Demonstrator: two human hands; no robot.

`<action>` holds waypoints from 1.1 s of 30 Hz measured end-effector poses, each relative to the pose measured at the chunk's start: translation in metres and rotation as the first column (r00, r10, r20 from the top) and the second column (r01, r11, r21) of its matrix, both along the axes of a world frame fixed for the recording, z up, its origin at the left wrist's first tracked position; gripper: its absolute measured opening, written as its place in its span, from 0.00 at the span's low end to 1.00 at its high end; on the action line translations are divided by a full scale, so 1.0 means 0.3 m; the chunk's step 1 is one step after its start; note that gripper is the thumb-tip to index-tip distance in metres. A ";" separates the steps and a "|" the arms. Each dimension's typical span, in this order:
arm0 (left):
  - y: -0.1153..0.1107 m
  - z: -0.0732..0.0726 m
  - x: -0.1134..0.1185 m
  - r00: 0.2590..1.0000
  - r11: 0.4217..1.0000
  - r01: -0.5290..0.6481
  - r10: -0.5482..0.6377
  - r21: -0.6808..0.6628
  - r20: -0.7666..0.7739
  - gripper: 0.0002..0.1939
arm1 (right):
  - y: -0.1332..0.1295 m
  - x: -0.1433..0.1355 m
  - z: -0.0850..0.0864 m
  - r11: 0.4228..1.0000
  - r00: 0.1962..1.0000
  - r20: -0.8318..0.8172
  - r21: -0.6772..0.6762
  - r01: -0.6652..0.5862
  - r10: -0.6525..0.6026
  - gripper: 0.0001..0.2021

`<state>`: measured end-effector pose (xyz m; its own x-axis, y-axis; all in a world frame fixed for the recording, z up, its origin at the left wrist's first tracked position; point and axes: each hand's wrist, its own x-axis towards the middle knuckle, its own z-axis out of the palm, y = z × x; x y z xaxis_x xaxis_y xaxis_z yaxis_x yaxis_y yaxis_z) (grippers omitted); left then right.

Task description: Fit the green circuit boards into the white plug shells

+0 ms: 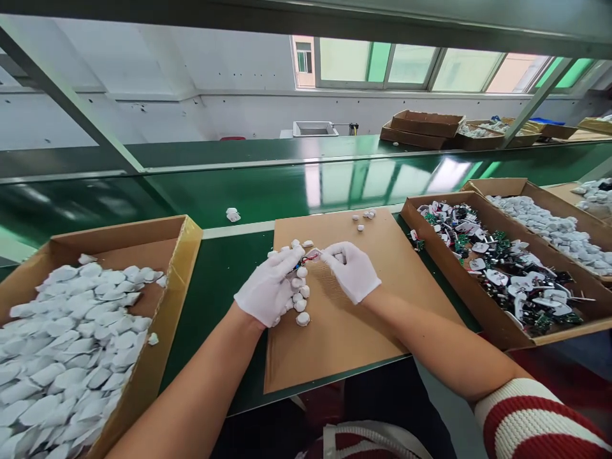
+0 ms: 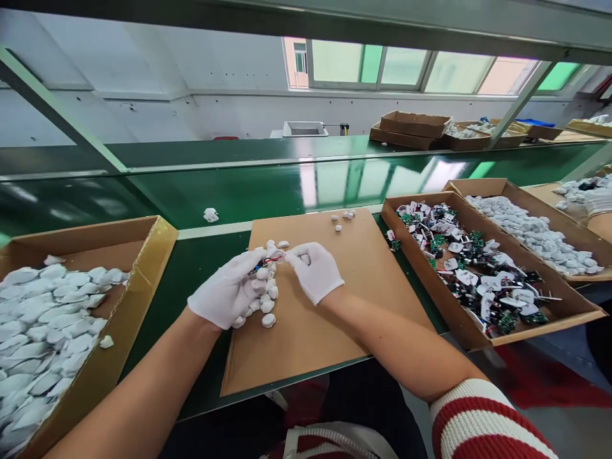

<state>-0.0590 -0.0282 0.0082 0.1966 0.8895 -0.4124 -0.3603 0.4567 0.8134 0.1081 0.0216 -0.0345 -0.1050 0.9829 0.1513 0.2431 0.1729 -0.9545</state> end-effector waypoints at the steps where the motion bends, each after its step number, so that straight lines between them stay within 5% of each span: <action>1: 0.000 0.003 0.000 0.999 0.998 -0.036 0.036 0.042 -0.007 0.19 | 0.011 0.002 -0.001 0.997 0.999 -0.041 -0.073 -0.015 0.012 0.11; 6: -0.001 -0.002 0.009 0.954 0.914 -0.235 0.283 0.332 -0.102 0.24 | 0.051 0.024 0.009 0.954 0.909 -0.417 -0.284 -0.097 -0.031 0.21; 9: -0.003 -0.014 0.027 0.880 0.856 -0.284 0.412 0.432 -0.238 0.24 | 0.045 0.029 0.012 0.930 0.877 -0.479 -0.307 -0.202 0.033 0.21; 16: -0.004 -0.040 0.046 0.855 0.898 -0.276 0.392 0.342 -0.340 0.37 | 0.015 0.015 0.016 0.877 0.780 -0.614 -0.300 -0.374 0.123 0.15; 22: 0.020 -0.040 0.024 0.845 0.857 -0.359 0.467 0.370 -0.261 0.36 | 0.022 0.044 0.032 0.793 0.751 -0.642 -0.373 -0.482 0.154 0.17; 28: 0.045 -0.056 0.002 0.801 0.816 -0.454 0.549 0.359 -0.236 0.30 | 0.000 0.046 0.055 0.721 0.656 -0.692 -0.284 -0.632 0.301 0.15; 33: 0.042 -0.051 -0.002 0.902 0.889 -0.379 0.417 0.255 -0.111 0.31 | -0.004 0.044 0.056 0.687 0.669 -0.686 -0.341 -0.642 0.284 0.19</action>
<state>-0.0597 -0.0157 -0.0072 -0.2444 0.9507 -0.1909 -0.3319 0.1029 0.9377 0.1213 0.0203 -0.0177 -0.6445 0.7464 -0.1660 -0.3057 -0.4505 -0.8388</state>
